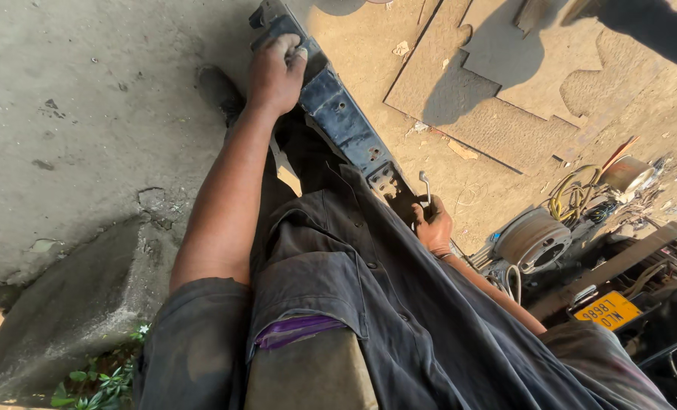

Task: The person uses a wrench to tighten bolts on a metal frame component. They reposition the frame and continue tightening multiple bolts while another person briefly assists by holding the frame steady.

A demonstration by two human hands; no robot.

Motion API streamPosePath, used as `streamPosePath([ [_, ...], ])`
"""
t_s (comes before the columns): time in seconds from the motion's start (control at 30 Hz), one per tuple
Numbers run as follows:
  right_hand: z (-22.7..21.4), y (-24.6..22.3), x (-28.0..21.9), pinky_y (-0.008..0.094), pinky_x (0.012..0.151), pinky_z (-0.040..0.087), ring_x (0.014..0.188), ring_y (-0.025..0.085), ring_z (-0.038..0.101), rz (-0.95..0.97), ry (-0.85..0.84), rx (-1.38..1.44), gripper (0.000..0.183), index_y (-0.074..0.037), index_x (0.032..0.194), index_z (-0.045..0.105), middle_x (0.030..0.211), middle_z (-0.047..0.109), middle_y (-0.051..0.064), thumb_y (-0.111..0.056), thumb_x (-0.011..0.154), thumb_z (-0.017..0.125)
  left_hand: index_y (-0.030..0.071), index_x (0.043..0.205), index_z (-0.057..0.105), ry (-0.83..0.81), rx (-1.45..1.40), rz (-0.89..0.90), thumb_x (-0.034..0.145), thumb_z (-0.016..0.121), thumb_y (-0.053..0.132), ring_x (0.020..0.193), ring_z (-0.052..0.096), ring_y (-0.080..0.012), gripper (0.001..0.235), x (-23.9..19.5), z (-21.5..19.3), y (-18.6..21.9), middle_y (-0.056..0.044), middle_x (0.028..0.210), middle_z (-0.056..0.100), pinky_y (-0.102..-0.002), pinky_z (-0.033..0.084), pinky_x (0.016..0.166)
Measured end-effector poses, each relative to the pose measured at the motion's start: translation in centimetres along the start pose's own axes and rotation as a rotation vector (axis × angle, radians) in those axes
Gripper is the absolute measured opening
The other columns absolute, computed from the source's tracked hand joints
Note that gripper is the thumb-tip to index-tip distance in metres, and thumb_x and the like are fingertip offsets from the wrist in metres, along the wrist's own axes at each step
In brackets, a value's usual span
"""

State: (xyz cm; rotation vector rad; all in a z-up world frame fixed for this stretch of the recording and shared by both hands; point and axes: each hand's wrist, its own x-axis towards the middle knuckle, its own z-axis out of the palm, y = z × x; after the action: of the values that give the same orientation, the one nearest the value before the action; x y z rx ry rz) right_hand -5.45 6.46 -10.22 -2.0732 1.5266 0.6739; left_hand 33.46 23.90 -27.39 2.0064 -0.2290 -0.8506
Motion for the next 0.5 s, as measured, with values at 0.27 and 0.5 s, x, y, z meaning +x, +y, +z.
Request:
streamPosePath([
  [0.27,-3.2,-6.5,3.5,0.032,0.069,0.052,0.077,0.020,0.069,-0.125,-0.113,-0.064,0.029,-0.004,0.111,0.071,0.088,0.073,0.014,-0.029,0.100,0.062,0.005,0.124,0.069,-0.061,0.017,-0.003,0.101,0.071,0.019,0.113,0.066,-0.0364,0.027,-0.5,-0.3,-3.1,-0.017,0.125,0.066,-0.043,0.052,0.097],
  [0.5,-1.4,-22.1,19.0,0.041,0.058,0.048,0.062,0.026,0.058,-0.974,-0.024,-0.177,0.041,-0.008,0.100,0.068,0.074,0.061,0.011,-0.037,0.118,0.046,0.005,0.121,0.070,-0.157,0.043,0.052,0.099,0.071,0.020,0.112,0.068,-0.0349,0.026,0.9,-0.5,-4.2,-0.018,0.119,0.070,-0.043,0.053,0.097],
])
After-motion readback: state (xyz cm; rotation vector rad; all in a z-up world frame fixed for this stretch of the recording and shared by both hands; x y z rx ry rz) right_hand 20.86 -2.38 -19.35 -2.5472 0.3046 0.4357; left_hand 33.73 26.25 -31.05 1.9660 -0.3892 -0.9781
